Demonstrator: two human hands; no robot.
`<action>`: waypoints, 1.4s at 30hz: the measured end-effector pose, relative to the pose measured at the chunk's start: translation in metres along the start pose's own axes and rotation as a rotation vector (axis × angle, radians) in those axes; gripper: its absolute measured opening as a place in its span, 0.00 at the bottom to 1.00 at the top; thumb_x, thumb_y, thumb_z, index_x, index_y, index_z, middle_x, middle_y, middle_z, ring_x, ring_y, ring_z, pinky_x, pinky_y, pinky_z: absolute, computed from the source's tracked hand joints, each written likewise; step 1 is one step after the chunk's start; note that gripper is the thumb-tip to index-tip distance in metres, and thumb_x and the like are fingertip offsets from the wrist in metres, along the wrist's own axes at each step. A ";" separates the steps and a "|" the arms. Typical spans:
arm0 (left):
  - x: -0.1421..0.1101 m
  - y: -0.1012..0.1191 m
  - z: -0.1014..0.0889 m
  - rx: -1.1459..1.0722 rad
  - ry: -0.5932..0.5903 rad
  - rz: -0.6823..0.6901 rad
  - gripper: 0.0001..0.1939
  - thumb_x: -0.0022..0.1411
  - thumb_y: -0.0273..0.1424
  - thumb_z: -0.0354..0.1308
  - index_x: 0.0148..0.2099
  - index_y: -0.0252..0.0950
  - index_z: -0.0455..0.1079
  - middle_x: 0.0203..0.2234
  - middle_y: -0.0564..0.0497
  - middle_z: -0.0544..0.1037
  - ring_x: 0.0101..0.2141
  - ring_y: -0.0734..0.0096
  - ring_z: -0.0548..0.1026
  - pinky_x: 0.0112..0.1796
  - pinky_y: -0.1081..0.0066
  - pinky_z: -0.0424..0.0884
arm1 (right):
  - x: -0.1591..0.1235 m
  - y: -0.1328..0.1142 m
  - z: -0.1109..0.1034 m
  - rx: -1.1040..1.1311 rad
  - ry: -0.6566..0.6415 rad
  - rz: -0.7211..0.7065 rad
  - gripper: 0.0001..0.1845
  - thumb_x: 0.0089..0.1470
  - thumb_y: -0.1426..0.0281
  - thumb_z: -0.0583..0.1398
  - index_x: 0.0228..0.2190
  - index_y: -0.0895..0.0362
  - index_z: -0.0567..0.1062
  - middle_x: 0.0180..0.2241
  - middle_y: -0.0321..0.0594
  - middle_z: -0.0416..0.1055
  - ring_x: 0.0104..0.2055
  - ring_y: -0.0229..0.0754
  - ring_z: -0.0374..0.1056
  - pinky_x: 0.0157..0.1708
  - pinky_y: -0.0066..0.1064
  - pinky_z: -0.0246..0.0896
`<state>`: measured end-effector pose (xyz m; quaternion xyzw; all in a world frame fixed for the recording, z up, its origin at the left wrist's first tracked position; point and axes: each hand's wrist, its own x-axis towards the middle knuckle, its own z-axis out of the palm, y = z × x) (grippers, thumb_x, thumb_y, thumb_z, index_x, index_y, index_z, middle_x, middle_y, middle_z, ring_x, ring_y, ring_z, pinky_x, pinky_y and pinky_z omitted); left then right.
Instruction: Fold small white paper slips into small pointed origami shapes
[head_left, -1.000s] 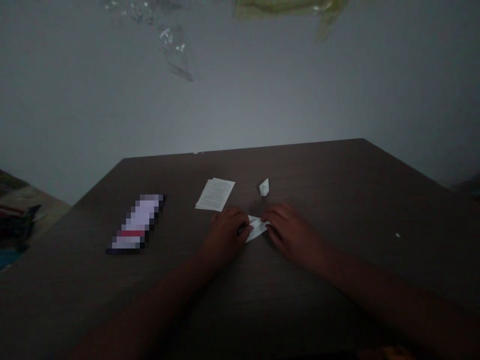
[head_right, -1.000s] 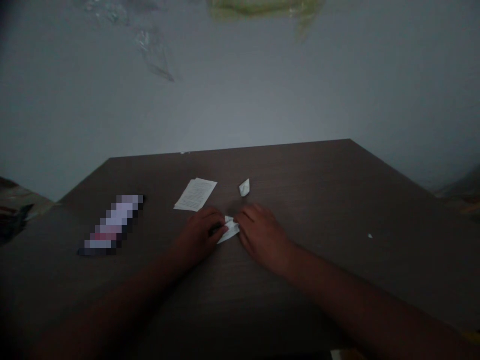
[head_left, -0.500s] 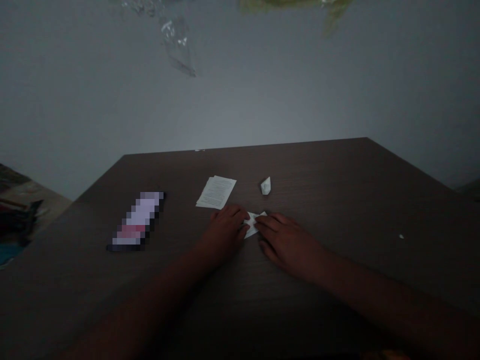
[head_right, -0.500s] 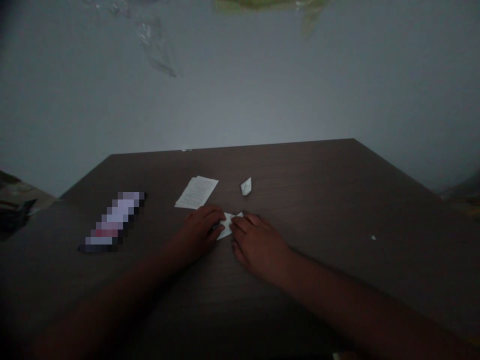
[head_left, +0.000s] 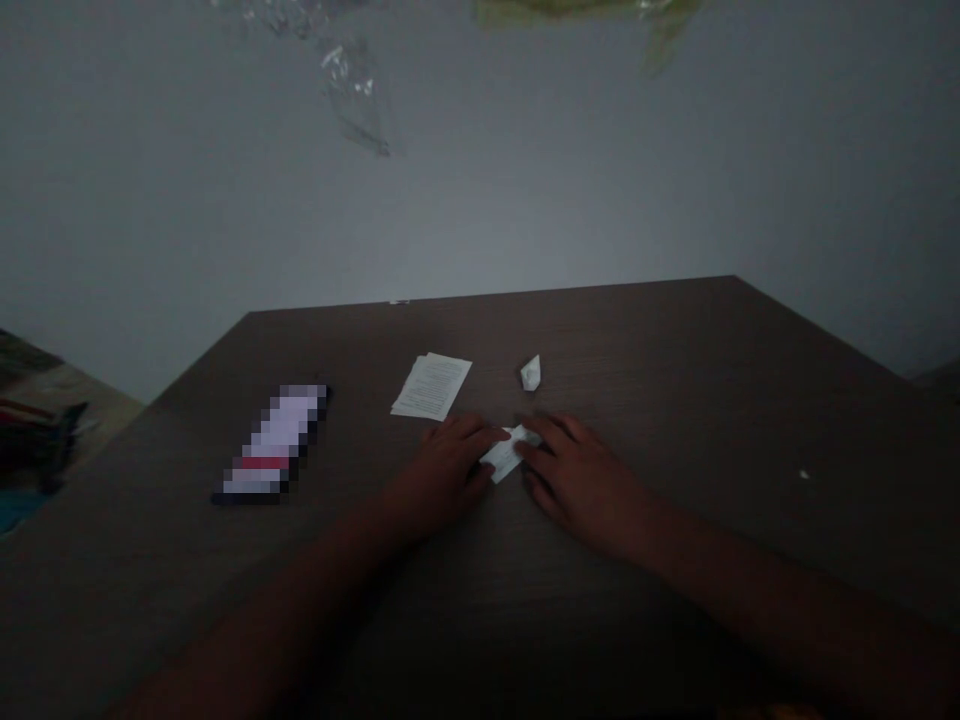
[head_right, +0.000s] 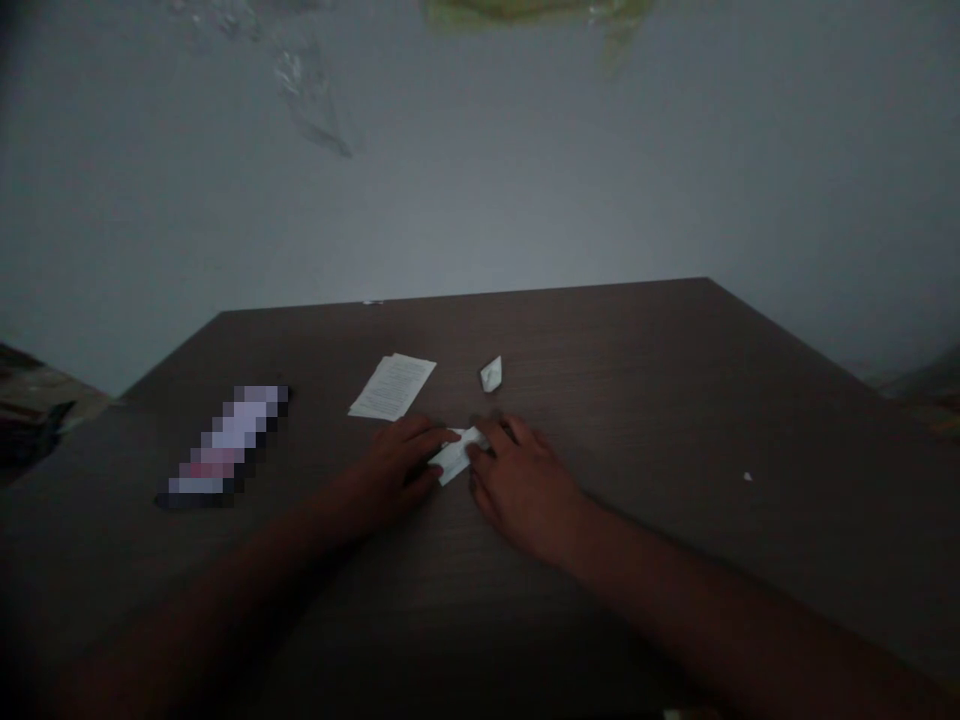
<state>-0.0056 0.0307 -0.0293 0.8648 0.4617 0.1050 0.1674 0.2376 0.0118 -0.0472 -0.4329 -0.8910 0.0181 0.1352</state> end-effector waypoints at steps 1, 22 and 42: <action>0.000 -0.001 0.001 -0.011 0.005 -0.006 0.26 0.72 0.24 0.62 0.69 0.40 0.76 0.60 0.42 0.81 0.62 0.49 0.79 0.65 0.49 0.74 | -0.001 0.001 0.001 0.005 0.006 -0.024 0.21 0.70 0.72 0.62 0.61 0.57 0.83 0.69 0.55 0.75 0.69 0.67 0.70 0.64 0.61 0.75; 0.001 0.002 0.001 -0.023 0.055 -0.058 0.17 0.75 0.24 0.61 0.60 0.40 0.84 0.53 0.44 0.84 0.56 0.53 0.81 0.60 0.52 0.75 | 0.007 0.007 -0.012 -0.085 -0.063 0.155 0.21 0.73 0.68 0.62 0.62 0.50 0.85 0.61 0.58 0.77 0.65 0.72 0.69 0.57 0.63 0.73; -0.002 0.011 0.006 -0.012 -0.051 0.164 0.21 0.74 0.21 0.61 0.61 0.46 0.84 0.58 0.49 0.86 0.60 0.56 0.81 0.64 0.51 0.72 | 0.017 0.043 0.005 0.086 -0.014 0.116 0.22 0.74 0.61 0.65 0.63 0.50 0.84 0.65 0.51 0.78 0.65 0.63 0.71 0.64 0.57 0.70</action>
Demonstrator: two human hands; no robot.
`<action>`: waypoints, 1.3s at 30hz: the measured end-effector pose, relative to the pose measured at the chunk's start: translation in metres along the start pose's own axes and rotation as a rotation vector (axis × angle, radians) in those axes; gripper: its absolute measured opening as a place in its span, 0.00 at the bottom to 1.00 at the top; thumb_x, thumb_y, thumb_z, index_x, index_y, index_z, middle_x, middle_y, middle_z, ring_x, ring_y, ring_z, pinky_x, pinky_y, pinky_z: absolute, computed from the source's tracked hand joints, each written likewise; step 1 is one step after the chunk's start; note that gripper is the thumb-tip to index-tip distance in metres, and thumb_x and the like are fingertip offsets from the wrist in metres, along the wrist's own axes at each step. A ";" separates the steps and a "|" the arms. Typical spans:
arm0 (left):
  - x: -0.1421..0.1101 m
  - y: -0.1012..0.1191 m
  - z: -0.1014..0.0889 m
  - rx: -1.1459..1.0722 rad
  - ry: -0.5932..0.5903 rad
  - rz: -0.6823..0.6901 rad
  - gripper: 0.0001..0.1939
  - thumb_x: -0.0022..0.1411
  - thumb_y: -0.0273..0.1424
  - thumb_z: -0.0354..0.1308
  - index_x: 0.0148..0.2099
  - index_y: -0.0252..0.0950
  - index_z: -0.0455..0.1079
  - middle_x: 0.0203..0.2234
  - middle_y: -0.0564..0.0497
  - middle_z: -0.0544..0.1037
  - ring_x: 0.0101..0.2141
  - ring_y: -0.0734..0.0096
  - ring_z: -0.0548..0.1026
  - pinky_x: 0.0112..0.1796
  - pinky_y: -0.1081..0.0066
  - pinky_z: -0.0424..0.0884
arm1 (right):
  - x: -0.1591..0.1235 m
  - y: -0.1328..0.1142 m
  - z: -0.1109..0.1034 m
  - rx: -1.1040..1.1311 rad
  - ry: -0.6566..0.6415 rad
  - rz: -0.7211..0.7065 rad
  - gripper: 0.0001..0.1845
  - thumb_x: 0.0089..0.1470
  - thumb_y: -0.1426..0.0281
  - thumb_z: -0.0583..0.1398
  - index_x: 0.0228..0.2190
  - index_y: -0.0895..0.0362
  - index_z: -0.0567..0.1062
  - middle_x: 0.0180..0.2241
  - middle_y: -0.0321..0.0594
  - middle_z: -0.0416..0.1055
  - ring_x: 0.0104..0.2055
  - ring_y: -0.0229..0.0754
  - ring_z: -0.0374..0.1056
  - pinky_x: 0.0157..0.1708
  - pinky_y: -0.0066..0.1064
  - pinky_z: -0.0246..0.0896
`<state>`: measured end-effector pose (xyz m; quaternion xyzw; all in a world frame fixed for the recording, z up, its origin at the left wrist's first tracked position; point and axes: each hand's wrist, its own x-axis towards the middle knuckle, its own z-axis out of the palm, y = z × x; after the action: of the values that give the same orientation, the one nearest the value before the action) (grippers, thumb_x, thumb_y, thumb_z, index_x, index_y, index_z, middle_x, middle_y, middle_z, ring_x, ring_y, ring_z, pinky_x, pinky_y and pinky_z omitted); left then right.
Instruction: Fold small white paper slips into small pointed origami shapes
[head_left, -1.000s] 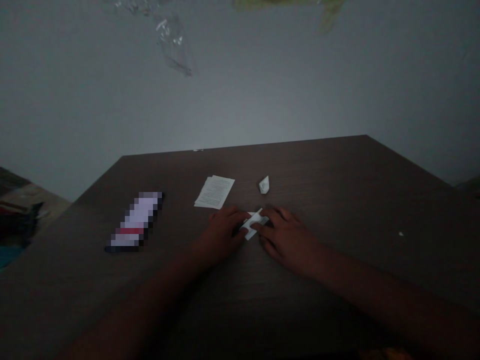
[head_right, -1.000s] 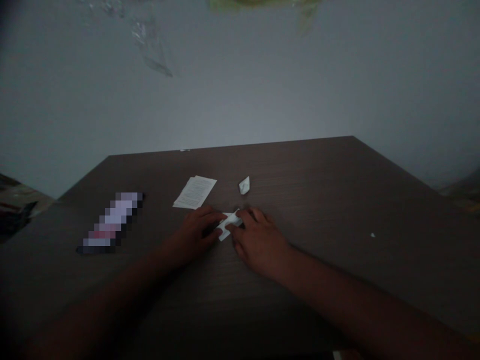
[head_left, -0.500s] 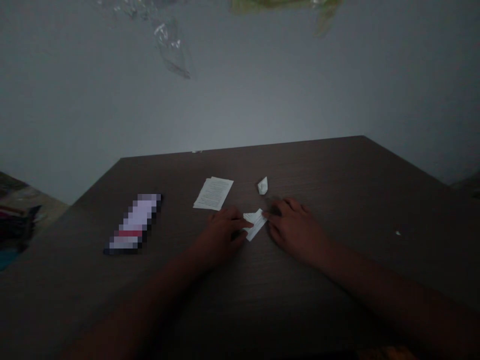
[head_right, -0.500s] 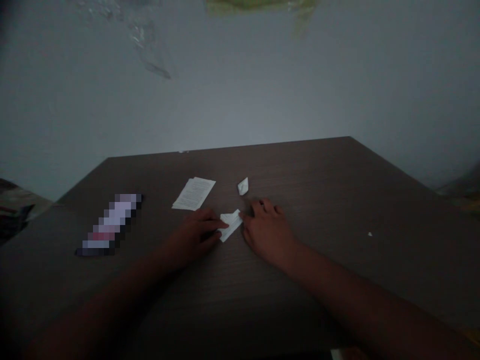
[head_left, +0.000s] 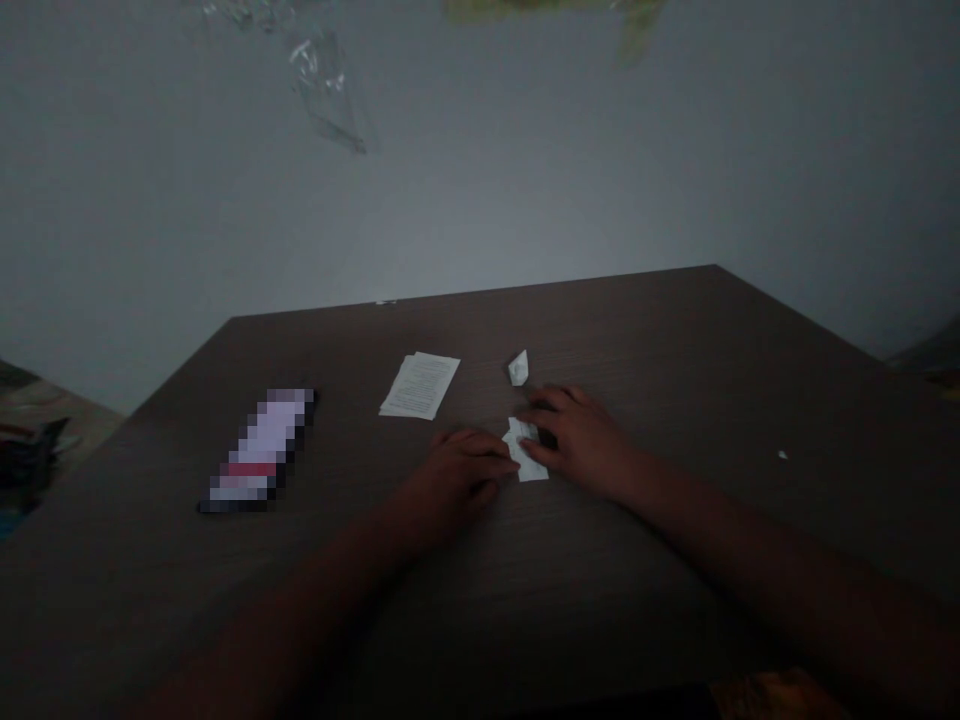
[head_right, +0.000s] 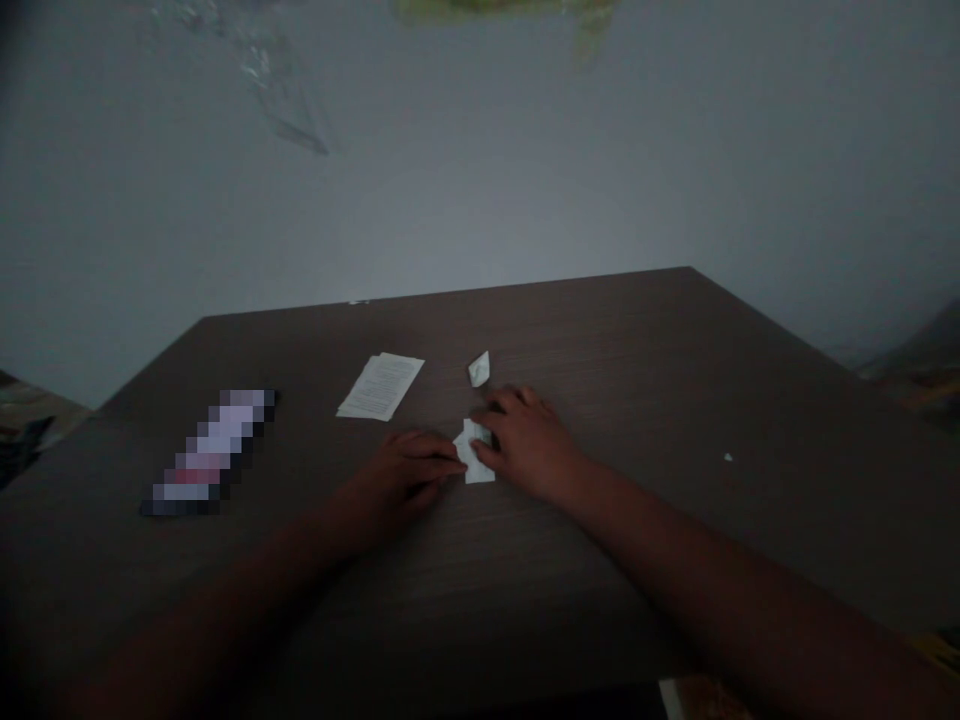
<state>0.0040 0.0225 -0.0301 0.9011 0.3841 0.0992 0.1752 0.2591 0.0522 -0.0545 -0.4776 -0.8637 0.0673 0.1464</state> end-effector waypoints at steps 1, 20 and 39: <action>0.000 -0.001 0.000 0.003 0.003 -0.001 0.22 0.72 0.21 0.61 0.61 0.46 0.84 0.58 0.50 0.86 0.61 0.56 0.81 0.65 0.51 0.72 | 0.000 0.001 0.000 0.001 -0.007 -0.010 0.22 0.73 0.60 0.66 0.64 0.50 0.84 0.66 0.52 0.77 0.66 0.63 0.71 0.64 0.57 0.71; 0.006 0.005 0.014 0.221 0.056 0.053 0.12 0.79 0.30 0.62 0.59 0.45 0.82 0.51 0.48 0.86 0.56 0.52 0.79 0.60 0.49 0.69 | 0.000 0.005 -0.012 0.024 -0.103 -0.082 0.25 0.73 0.60 0.66 0.67 0.49 0.81 0.70 0.54 0.74 0.70 0.66 0.68 0.65 0.61 0.70; 0.009 -0.009 0.014 0.355 0.050 0.211 0.16 0.80 0.23 0.61 0.62 0.44 0.80 0.51 0.48 0.84 0.55 0.53 0.79 0.58 0.53 0.71 | 0.004 0.006 -0.012 0.065 -0.124 -0.071 0.23 0.75 0.63 0.65 0.67 0.49 0.82 0.68 0.52 0.76 0.70 0.65 0.68 0.65 0.60 0.70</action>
<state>0.0082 0.0313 -0.0467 0.9503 0.3033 0.0700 -0.0070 0.2652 0.0587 -0.0435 -0.4368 -0.8847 0.1197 0.1104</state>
